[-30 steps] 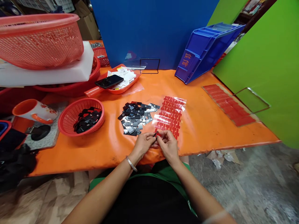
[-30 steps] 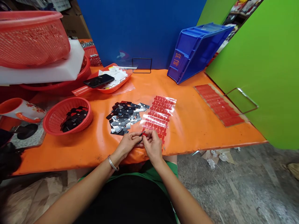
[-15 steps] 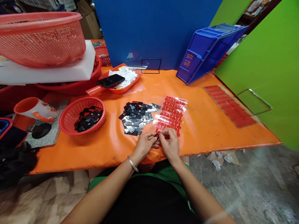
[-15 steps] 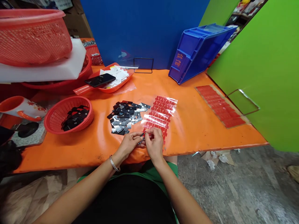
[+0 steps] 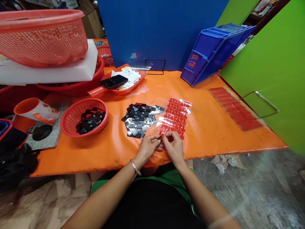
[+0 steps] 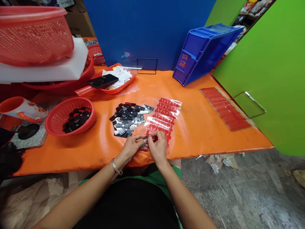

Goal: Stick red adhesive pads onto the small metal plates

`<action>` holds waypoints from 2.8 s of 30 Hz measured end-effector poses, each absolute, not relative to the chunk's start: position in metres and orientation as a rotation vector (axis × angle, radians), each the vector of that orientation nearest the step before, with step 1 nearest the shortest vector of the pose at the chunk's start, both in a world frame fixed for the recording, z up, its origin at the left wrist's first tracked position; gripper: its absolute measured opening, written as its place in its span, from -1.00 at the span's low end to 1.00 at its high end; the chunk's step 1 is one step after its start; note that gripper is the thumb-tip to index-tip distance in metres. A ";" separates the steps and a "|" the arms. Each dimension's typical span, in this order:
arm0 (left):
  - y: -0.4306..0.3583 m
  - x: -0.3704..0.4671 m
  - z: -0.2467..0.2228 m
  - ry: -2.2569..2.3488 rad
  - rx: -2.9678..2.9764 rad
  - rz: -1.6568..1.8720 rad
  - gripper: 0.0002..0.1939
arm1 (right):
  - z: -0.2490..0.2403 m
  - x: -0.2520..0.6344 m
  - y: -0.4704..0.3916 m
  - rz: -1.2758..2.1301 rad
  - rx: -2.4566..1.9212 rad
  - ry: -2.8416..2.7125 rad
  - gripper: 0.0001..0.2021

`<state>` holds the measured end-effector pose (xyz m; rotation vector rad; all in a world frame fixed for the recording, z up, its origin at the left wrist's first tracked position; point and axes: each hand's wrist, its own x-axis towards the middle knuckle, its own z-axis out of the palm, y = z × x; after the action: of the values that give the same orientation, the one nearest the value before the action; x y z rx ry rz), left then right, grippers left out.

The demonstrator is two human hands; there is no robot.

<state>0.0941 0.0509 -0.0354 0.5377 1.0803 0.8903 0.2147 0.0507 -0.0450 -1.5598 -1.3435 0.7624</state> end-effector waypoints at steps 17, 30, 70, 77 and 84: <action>0.048 0.091 -0.036 1.089 0.553 0.944 -0.77 | -0.044 0.223 0.060 1.062 -1.512 -1.105 -0.56; 0.047 0.073 -0.014 1.071 0.738 1.010 -0.73 | -0.044 0.226 0.055 1.117 -1.551 -1.291 -0.60; 0.078 -0.017 -0.025 1.793 1.635 1.174 -0.87 | -0.033 0.208 0.036 0.954 -1.395 -1.602 -0.88; 0.066 -0.006 0.003 1.482 1.303 1.111 -0.82 | -0.034 0.199 0.035 1.024 -1.293 -1.489 -0.63; 0.035 0.025 -0.003 1.248 0.671 1.135 -0.64 | -0.021 0.183 0.027 0.642 -1.270 -1.793 -0.82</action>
<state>0.0249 0.0346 -0.0032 0.6715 1.2481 1.1354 0.1827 0.0270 -0.0209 -1.2702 -1.7929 0.6422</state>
